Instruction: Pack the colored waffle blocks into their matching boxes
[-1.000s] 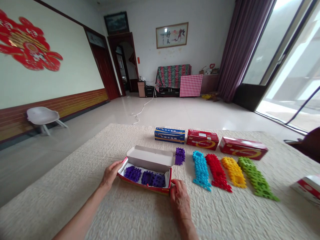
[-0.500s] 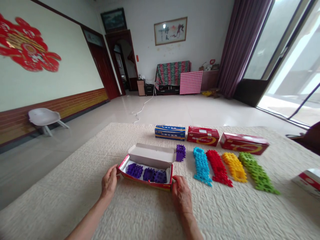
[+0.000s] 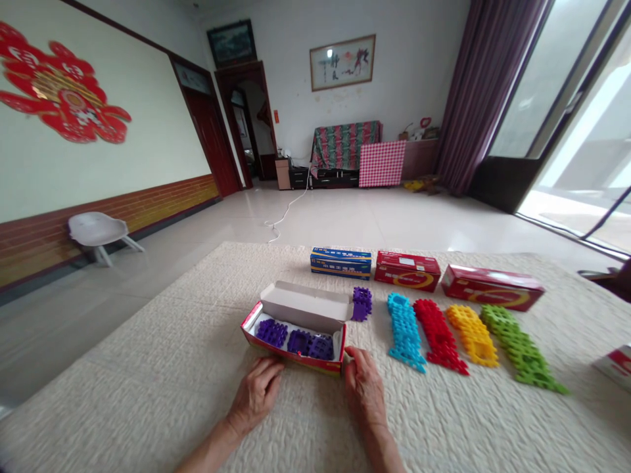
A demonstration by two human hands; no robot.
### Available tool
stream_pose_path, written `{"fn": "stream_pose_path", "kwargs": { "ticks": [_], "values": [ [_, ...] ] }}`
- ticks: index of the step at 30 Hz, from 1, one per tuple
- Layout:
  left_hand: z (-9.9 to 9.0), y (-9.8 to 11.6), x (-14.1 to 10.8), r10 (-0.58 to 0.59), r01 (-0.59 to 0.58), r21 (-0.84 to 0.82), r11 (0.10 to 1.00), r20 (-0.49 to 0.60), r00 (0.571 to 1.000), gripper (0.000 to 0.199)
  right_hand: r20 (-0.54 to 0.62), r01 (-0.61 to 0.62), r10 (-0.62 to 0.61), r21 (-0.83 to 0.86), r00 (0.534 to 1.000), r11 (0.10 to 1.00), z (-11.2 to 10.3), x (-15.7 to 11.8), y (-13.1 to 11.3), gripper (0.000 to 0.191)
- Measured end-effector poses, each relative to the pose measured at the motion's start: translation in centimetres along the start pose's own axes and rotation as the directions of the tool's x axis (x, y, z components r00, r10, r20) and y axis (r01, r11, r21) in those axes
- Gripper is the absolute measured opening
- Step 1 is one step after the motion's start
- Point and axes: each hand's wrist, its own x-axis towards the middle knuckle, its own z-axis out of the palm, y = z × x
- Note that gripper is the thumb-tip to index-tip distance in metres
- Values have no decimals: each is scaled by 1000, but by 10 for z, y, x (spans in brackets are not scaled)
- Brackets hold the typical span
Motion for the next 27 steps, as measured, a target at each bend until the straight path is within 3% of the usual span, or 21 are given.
{"fn": "stream_pose_path", "kwargs": {
  "ticks": [8,16,21,27],
  "values": [
    [-1,11,-1,85,-93,109,990,77,993,30,41,48,-48,8,998,999,-2,-6,0,35],
    [-2,12,3,150,-165,131,978,117,982,36,96,122,-123,13,988,992,-6,-9,-5,62],
    [-4,14,7,160,-175,70,982,185,970,38,92,130,-127,-24,988,991,-4,-8,-3,58],
    [-2,18,21,242,-252,-16,967,343,907,38,66,103,-103,-8,993,995,-3,-8,-2,49]
  ]
}}
